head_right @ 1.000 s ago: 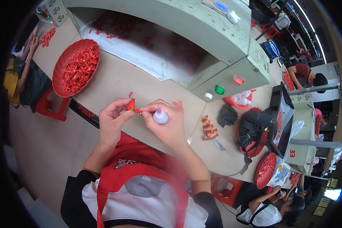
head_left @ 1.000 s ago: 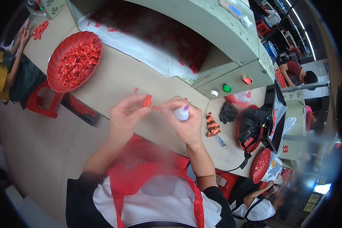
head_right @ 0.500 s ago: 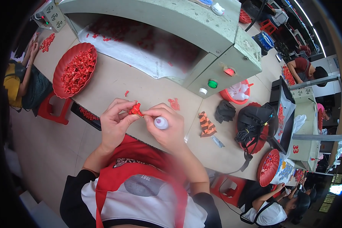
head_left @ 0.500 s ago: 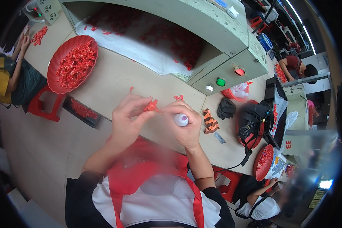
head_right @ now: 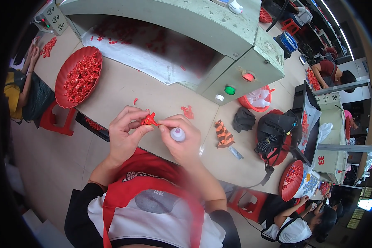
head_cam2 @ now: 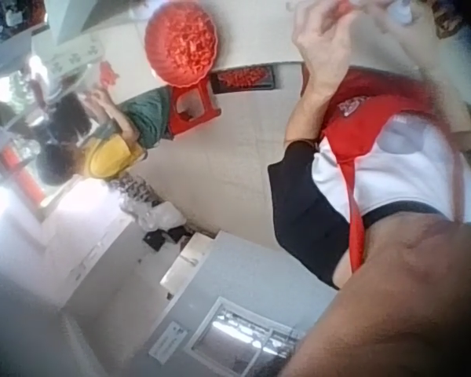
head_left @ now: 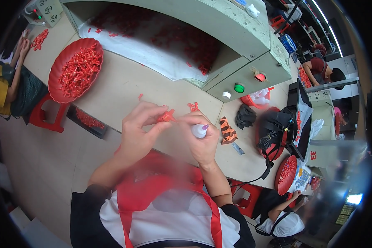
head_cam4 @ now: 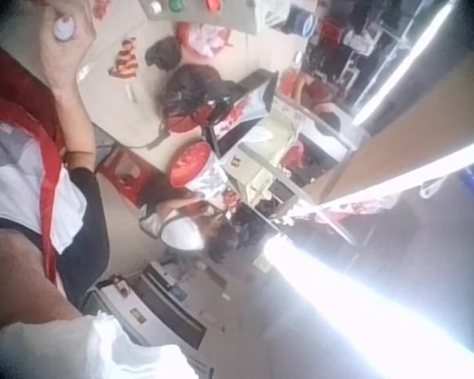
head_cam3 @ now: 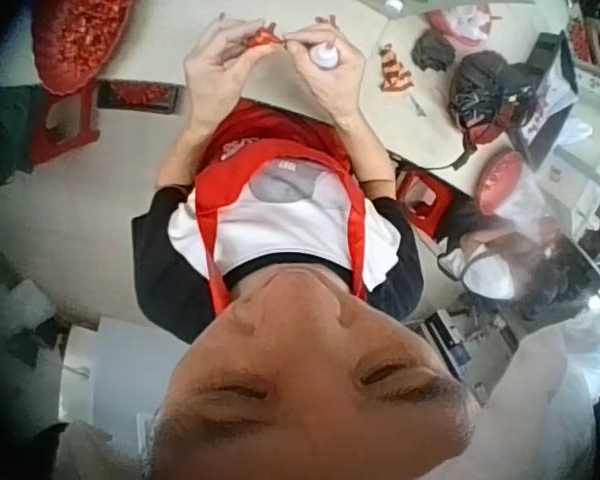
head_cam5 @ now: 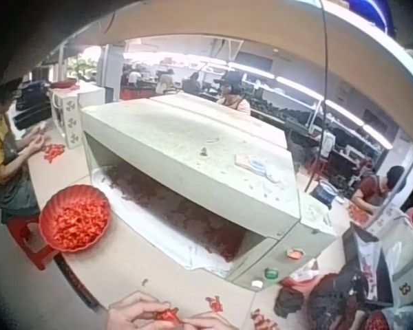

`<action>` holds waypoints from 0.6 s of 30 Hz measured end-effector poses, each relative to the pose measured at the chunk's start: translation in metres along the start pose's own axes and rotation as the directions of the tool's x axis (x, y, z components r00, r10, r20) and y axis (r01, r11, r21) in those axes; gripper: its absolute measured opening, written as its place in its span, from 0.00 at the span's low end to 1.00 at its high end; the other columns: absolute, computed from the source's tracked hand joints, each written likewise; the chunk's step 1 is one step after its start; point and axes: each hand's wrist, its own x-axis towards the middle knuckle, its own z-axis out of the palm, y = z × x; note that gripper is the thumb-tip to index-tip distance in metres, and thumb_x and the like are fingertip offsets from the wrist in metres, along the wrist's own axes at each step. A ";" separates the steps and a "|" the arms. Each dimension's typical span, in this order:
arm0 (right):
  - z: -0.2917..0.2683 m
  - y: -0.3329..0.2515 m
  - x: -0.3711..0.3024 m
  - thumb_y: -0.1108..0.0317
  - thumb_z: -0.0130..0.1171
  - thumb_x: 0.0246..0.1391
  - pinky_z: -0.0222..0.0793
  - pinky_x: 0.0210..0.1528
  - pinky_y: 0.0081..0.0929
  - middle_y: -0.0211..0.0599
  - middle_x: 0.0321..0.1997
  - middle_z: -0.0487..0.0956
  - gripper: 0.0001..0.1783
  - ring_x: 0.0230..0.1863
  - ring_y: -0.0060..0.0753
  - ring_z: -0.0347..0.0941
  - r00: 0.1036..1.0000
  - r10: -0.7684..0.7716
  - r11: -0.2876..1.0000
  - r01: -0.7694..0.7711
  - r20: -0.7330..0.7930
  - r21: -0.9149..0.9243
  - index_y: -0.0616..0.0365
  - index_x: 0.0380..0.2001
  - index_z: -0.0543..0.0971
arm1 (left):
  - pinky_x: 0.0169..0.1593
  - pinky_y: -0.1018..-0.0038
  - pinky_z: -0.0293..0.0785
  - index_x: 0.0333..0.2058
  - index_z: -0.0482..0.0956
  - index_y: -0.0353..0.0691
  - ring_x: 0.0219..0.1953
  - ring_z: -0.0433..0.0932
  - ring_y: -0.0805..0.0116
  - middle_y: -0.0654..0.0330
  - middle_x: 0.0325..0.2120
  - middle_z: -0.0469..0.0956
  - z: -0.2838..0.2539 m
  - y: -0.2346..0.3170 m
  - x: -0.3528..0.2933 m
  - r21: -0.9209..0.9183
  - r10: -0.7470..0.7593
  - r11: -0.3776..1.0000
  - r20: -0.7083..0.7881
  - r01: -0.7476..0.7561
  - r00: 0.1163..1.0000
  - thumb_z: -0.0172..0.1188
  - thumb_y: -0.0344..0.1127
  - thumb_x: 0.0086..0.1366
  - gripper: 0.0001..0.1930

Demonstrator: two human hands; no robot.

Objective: The person retrieves small plastic parts from an oven and workspace, applies adhesive to them from a dispenser bottle, and joins the pieces together by hand.

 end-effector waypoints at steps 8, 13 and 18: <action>-0.005 0.000 0.001 0.78 0.57 0.47 0.64 0.22 0.13 0.32 0.29 0.72 0.05 0.23 0.16 0.68 0.974 0.228 0.951 -0.221 -0.008 0.216 0.65 0.30 0.76 | 0.40 0.79 0.76 0.39 0.75 0.32 0.36 0.73 0.73 0.58 0.35 0.70 0.003 0.002 0.005 0.001 -0.082 0.997 0.046 0.082 0.996 0.60 0.19 0.49 0.16; -0.007 0.002 0.001 0.80 0.56 0.45 0.63 0.27 0.14 0.31 0.29 0.73 0.04 0.26 0.17 0.68 0.979 0.199 0.963 -0.189 -0.038 0.190 0.64 0.28 0.75 | 0.42 0.78 0.76 0.40 0.74 0.32 0.38 0.72 0.74 0.59 0.36 0.69 0.005 -0.001 0.004 -0.093 -0.159 0.982 0.073 0.165 0.985 0.61 0.19 0.48 0.17; -0.010 0.003 0.002 0.82 0.55 0.44 0.63 0.32 0.15 0.30 0.28 0.74 0.04 0.29 0.17 0.68 0.980 0.200 0.970 -0.198 -0.004 0.141 0.64 0.26 0.75 | 0.42 0.78 0.76 0.40 0.74 0.32 0.37 0.72 0.74 0.58 0.36 0.69 0.006 0.001 0.002 -0.066 -0.136 0.988 0.063 0.140 0.989 0.63 0.19 0.47 0.19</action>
